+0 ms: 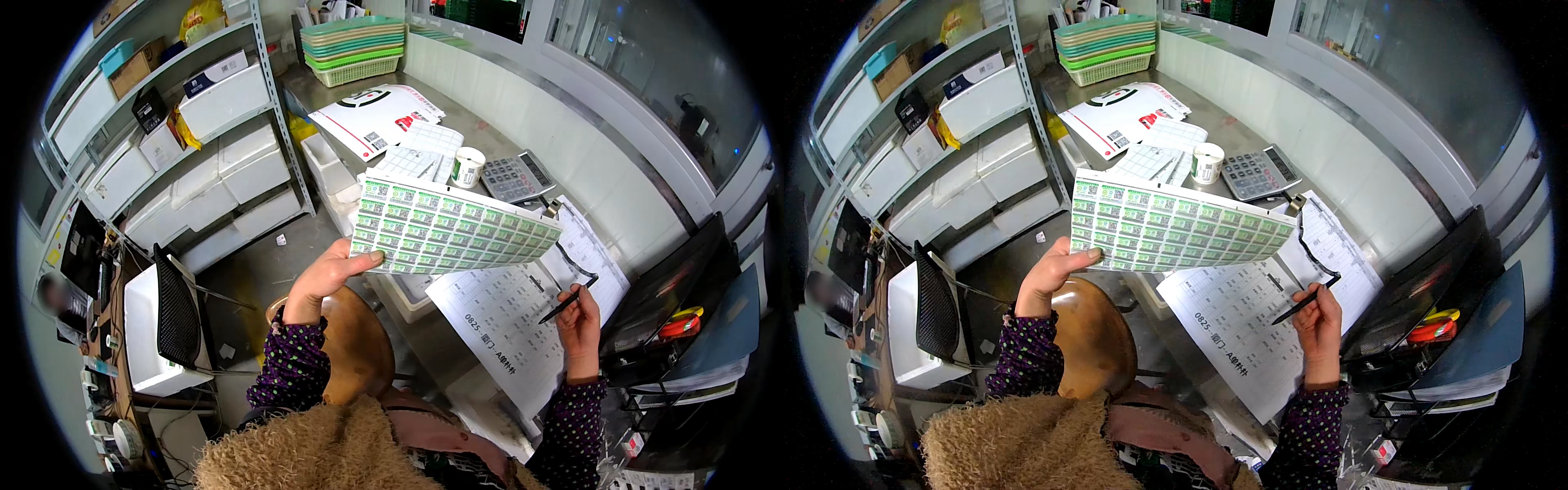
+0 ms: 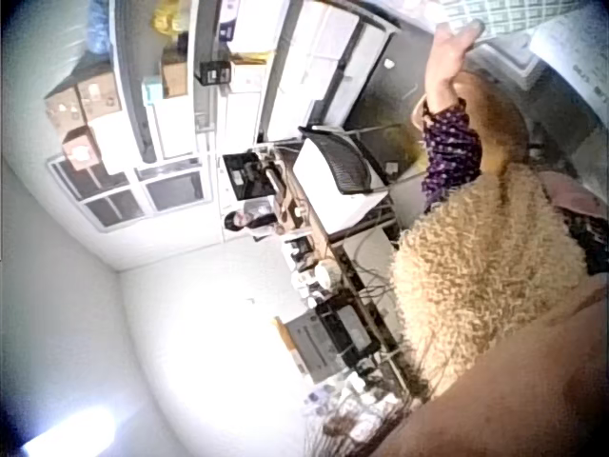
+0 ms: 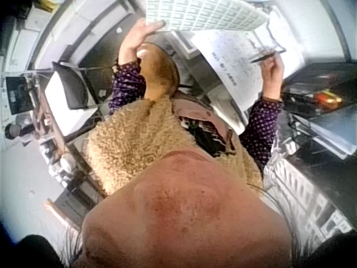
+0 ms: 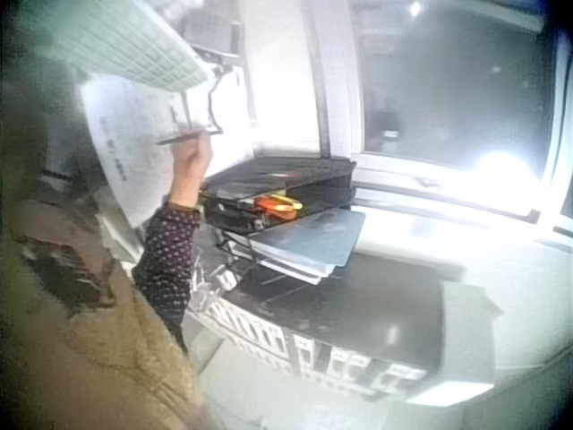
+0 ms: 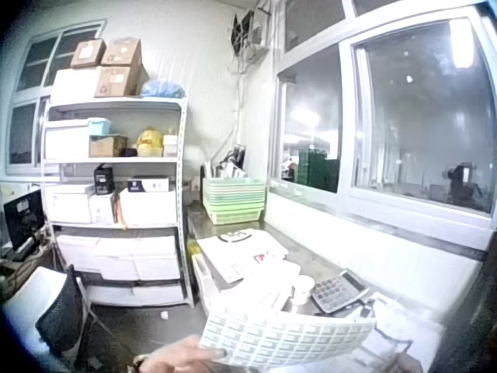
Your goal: The person removes a sheet of green labels from a labeled drawer, writes on a white grid paper with a pen at a desk, and then returns the label sheet to the drawer.
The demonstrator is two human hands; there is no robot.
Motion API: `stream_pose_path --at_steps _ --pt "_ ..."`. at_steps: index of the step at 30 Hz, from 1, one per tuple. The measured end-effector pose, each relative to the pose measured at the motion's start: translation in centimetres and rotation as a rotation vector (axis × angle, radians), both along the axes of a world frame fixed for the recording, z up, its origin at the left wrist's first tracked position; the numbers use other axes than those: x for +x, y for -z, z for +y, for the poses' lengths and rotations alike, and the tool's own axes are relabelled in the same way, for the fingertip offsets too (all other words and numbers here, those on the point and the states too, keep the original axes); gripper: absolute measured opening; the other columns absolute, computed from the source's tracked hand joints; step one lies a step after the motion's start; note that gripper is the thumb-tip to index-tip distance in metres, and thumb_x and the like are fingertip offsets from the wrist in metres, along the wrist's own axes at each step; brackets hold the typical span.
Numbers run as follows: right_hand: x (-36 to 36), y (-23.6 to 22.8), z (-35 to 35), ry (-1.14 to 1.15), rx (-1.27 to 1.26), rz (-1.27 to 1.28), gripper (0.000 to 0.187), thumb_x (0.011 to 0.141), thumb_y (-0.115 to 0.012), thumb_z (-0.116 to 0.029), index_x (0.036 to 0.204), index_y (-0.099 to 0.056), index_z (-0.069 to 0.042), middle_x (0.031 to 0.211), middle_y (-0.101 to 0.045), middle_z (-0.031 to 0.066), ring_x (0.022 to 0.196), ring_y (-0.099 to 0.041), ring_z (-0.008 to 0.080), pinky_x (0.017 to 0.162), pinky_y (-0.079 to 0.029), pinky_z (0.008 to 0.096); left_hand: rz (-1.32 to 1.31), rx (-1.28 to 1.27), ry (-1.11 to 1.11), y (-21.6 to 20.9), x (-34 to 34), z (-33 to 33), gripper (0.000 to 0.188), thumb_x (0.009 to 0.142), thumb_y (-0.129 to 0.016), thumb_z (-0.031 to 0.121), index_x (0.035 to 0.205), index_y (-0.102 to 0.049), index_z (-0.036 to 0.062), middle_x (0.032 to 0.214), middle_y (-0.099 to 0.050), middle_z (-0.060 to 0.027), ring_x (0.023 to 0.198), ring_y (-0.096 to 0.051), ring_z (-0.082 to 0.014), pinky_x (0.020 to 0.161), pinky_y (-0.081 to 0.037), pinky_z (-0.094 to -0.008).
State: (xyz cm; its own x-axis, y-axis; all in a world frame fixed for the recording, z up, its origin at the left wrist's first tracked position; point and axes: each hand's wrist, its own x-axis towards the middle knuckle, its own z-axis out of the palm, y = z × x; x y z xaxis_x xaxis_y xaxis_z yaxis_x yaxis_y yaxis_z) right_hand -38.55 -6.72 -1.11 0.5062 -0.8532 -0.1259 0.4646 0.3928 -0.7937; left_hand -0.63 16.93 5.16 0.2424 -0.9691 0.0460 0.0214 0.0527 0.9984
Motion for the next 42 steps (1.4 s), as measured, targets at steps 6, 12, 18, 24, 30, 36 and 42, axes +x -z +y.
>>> stream_pose_path --at_steps 6,12,18,24,30,36,42 --pt "0.1 0.2 0.0 0.018 -0.037 0.013 0.021 0.098 -0.053 -0.030 0.099 -0.059 -0.010 0.083 -0.070 0.0112 0.045 -0.051 0.0087 0.043 -0.038 0.0214 0.008 0.006 -0.004 0.3 0.0 0.0 0.034 0.094 -0.060 0.020 0.119 -0.064 -0.0021 0.117 -0.066 -0.0043 0.107 -0.056 -0.0130 0.097 -0.040 -0.0283" --pt "-0.2 0.2 -0.1 -0.011 -0.024 -0.010 0.020 0.098 -0.053 -0.030 0.099 -0.060 -0.011 0.083 -0.070 0.0120 0.046 -0.050 0.0092 0.042 -0.036 0.0233 0.015 0.035 -0.049 0.5 -0.3 -0.2 0.034 0.094 -0.061 0.020 0.120 -0.064 -0.0012 0.115 -0.067 -0.0043 0.105 -0.057 -0.0124 0.095 -0.041 -0.0277" --pt "0.2 -0.4 0.1 -0.021 0.036 -0.003 0.028 0.098 -0.052 -0.037 0.108 -0.057 -0.011 0.085 -0.068 0.0133 0.049 -0.047 0.0081 0.046 -0.034 0.0221 0.018 0.021 -0.084 0.6 -0.9 0.1 0.032 0.093 -0.061 0.016 0.119 -0.064 -0.0020 0.116 -0.066 -0.0058 0.105 -0.058 -0.0142 0.094 -0.042 -0.0283" --pt "-1.1 -2.2 -0.1 0.057 0.066 -0.153 0.035 0.100 -0.048 -0.041 0.115 -0.057 -0.010 0.082 -0.067 0.0103 0.051 -0.050 0.0100 0.048 -0.038 0.0224 -0.698 0.031 0.159 0.4 -3.8 -0.6 0.033 0.084 -0.060 0.002 0.117 -0.065 0.0054 0.112 -0.068 -0.0107 0.106 -0.061 -0.0235 0.091 -0.046 -0.0332" --pt "-1.8 -3.1 -0.4 0.146 0.063 -0.225 0.046 0.100 -0.047 -0.044 0.106 -0.065 -0.003 0.086 -0.066 0.0101 0.056 -0.048 0.0108 0.054 -0.039 0.0234 -1.281 -0.262 0.394 1.3 -9.5 -1.1 0.063 0.057 -0.061 -0.001 0.119 -0.064 0.0076 0.130 -0.058 -0.0150 0.120 -0.054 -0.0336 0.096 -0.045 -0.0412" --pt "0.6 -3.7 2.5 0.065 -0.217 0.148 0.072 0.099 -0.031 -0.060 0.103 -0.063 0.005 0.059 -0.054 0.0065 0.047 -0.049 0.0132 0.044 -0.040 0.0267 -1.342 -0.379 0.475 3.3 -12.5 -0.2 0.066 0.056 -0.066 0.008 0.121 -0.061 0.0073 0.135 -0.052 -0.0139 0.125 -0.049 -0.0326 0.100 -0.040 -0.0436" --pt "6.9 -4.7 3.0 0.186 -0.271 0.328 0.029 0.096 -0.057 -0.030 0.092 -0.059 -0.001 0.065 -0.057 0.0052 0.046 -0.051 0.0117 0.041 -0.041 0.0255 -1.266 -0.342 0.573 3.7 -14.1 -0.9 0.069 0.061 -0.074 0.021 0.127 -0.057 0.0086 0.140 -0.047 -0.0139 0.131 -0.042 -0.0342 0.105 -0.034 -0.0481"
